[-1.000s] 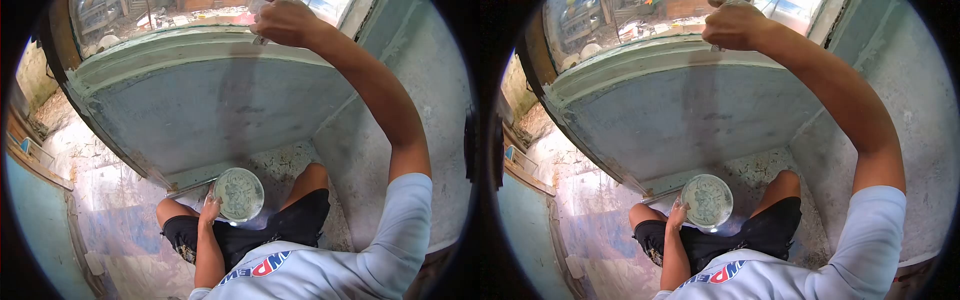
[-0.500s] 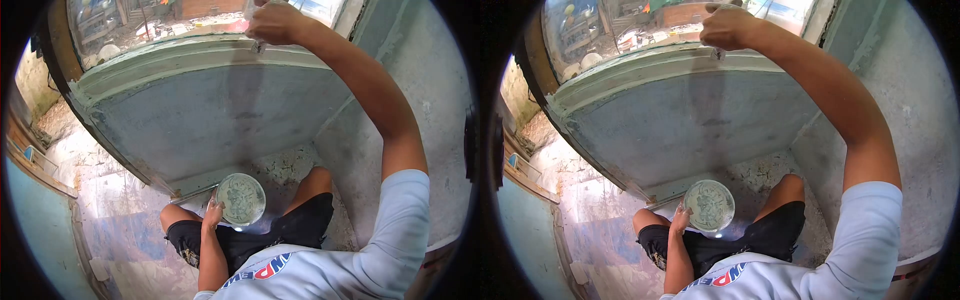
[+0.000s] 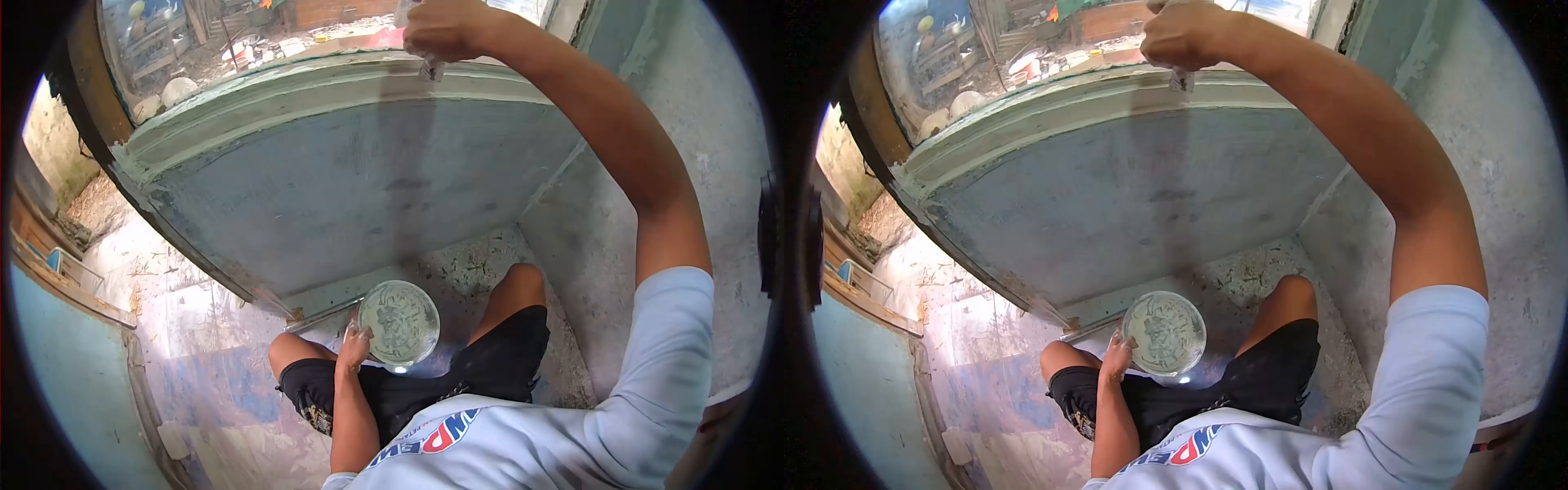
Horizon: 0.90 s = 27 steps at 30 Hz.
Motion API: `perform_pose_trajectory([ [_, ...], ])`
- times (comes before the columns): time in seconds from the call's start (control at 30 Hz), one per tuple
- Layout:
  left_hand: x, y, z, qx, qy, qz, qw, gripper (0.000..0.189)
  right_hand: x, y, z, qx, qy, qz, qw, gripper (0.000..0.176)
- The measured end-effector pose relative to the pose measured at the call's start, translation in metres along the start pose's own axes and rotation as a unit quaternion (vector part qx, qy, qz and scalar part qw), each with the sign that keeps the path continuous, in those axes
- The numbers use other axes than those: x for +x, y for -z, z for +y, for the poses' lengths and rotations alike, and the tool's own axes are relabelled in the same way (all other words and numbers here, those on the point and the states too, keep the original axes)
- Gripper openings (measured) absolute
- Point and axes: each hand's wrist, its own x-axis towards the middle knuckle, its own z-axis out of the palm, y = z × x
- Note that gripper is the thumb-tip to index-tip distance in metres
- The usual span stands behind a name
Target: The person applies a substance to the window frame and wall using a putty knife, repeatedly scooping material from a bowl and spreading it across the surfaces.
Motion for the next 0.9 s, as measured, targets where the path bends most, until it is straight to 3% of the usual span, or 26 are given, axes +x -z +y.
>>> perform_pose_trajectory([
  [0.13,0.007,0.001,-0.010,-0.016,-0.014,-0.006,1.000,0.079,0.002,0.017,-0.004,0.078,0.000,0.033,0.996,0.008],
  [0.4,0.006,0.003,-0.015,0.003,0.016,0.011,1.000,0.080,0.000,0.000,0.006,0.053,0.027,0.037,0.998,0.009],
  [0.53,0.006,0.003,-0.007,-0.013,-0.008,-0.018,1.000,0.078,0.014,0.006,-0.001,0.055,0.013,0.035,0.998,0.009],
  [0.73,0.005,0.004,-0.012,0.007,-0.005,0.009,1.000,0.077,0.005,0.003,0.003,0.068,0.011,0.033,0.997,0.009],
  [0.8,0.000,0.003,-0.003,0.000,0.026,-0.010,1.000,0.077,0.007,0.005,0.002,0.069,0.008,0.031,0.997,0.009],
  [0.9,0.004,0.002,-0.008,-0.004,-0.012,-0.008,1.000,0.074,0.021,0.012,-0.008,0.071,-0.005,0.033,0.997,0.009],
])
